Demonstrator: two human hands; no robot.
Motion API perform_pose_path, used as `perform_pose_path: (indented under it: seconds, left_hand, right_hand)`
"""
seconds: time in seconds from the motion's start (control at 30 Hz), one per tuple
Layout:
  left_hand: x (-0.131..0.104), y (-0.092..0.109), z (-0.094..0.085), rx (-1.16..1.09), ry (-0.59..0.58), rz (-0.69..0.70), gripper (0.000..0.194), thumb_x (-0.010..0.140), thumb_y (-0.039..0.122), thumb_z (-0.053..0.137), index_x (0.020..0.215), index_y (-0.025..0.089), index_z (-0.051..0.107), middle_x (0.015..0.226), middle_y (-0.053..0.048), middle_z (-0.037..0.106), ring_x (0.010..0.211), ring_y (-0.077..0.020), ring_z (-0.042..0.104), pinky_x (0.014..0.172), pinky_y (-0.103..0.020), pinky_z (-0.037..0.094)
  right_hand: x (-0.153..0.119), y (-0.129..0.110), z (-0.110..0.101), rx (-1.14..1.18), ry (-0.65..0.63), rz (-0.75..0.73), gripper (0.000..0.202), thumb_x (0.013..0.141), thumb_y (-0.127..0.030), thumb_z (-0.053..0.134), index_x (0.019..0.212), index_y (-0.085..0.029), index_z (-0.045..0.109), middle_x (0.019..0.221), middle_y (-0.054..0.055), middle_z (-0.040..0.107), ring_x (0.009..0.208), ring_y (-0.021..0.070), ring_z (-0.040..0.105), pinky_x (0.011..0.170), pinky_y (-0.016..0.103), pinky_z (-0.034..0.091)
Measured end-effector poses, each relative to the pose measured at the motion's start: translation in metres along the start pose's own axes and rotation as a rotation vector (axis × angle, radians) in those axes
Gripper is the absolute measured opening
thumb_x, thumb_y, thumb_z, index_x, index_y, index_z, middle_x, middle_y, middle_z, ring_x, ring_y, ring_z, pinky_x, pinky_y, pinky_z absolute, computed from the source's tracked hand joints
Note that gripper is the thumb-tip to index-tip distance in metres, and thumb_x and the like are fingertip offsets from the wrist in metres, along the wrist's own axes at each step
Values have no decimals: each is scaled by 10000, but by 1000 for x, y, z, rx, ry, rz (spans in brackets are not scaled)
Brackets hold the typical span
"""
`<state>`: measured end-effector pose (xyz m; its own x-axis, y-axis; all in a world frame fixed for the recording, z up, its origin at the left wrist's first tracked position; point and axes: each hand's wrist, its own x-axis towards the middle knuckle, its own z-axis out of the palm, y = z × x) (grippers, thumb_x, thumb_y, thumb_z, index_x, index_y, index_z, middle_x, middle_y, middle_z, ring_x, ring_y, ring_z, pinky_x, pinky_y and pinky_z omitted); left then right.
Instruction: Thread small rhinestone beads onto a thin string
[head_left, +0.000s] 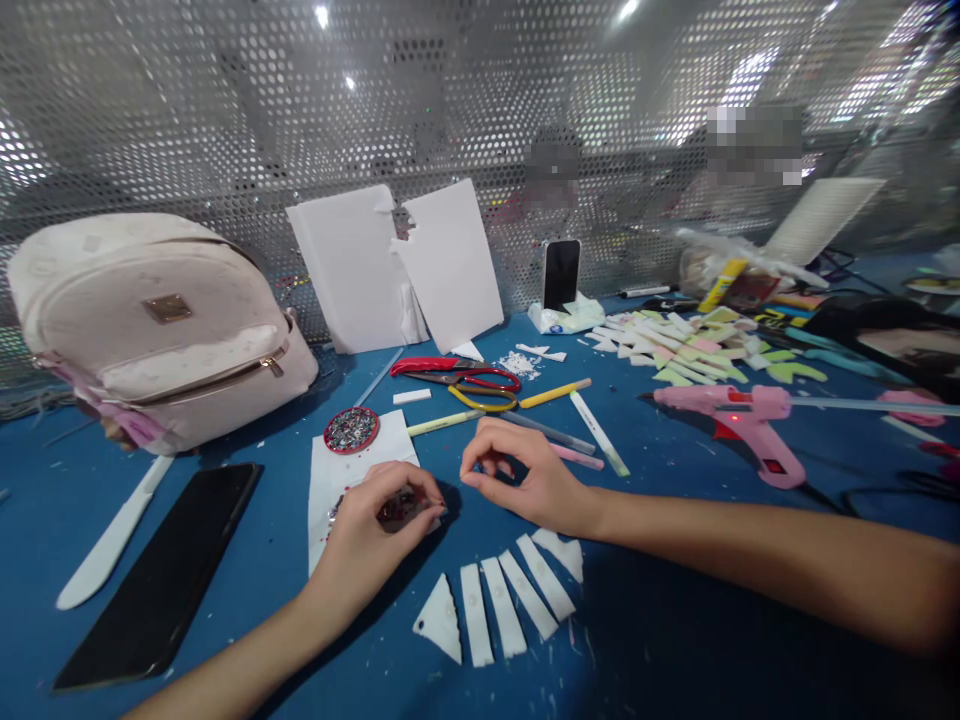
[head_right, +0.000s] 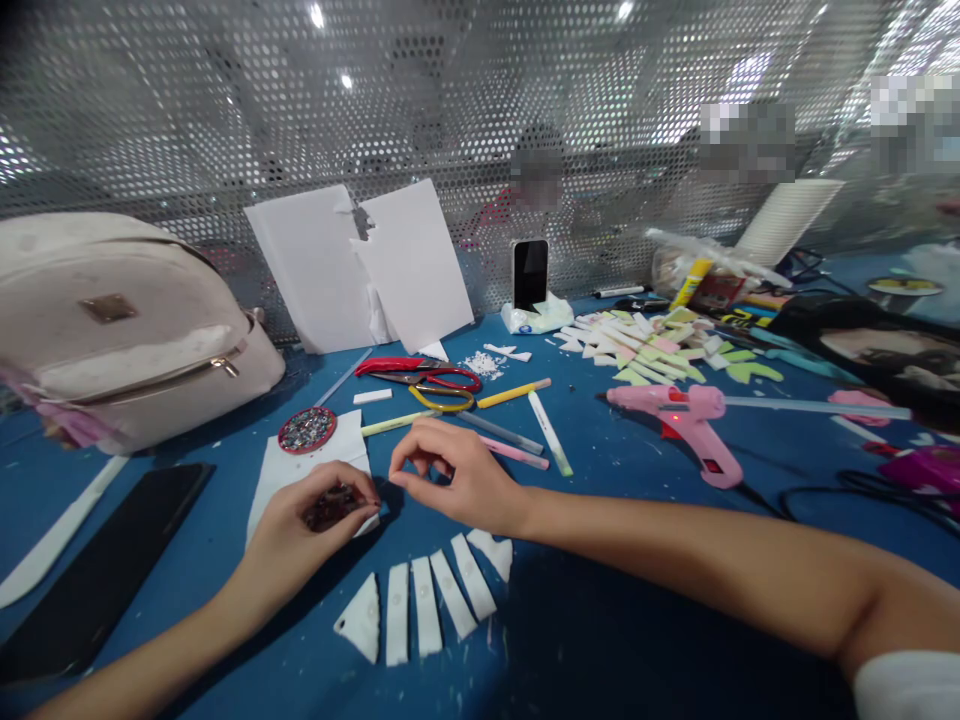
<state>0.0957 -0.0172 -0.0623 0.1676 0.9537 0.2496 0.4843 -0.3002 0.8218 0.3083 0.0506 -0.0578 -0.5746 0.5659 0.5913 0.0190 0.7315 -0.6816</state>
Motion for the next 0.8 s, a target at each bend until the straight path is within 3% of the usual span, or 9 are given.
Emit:
perform_pose_path:
  seconds: [0.2,0.8]
  left_hand:
    - [1,1,-1,17,-3,-5,33,840,206,650,811,208,665,838,-31,699,802,-188,653,714,-312,536]
    - [1,-1,1,26,-4,32,35,830,186,662,816,217,670,837,-19,700,813,-191,659,713,-319,532]
  right_hand:
    - [0,0,0,-6,40,-23,44,914,-205,645,887,-171,635,747,-11,517,638,110,453,568,248,357]
    - [1,0,0,8,-27,6,51,913,-211,648,881,-174,636,765,-11,511,639,104,458,563,241,362]
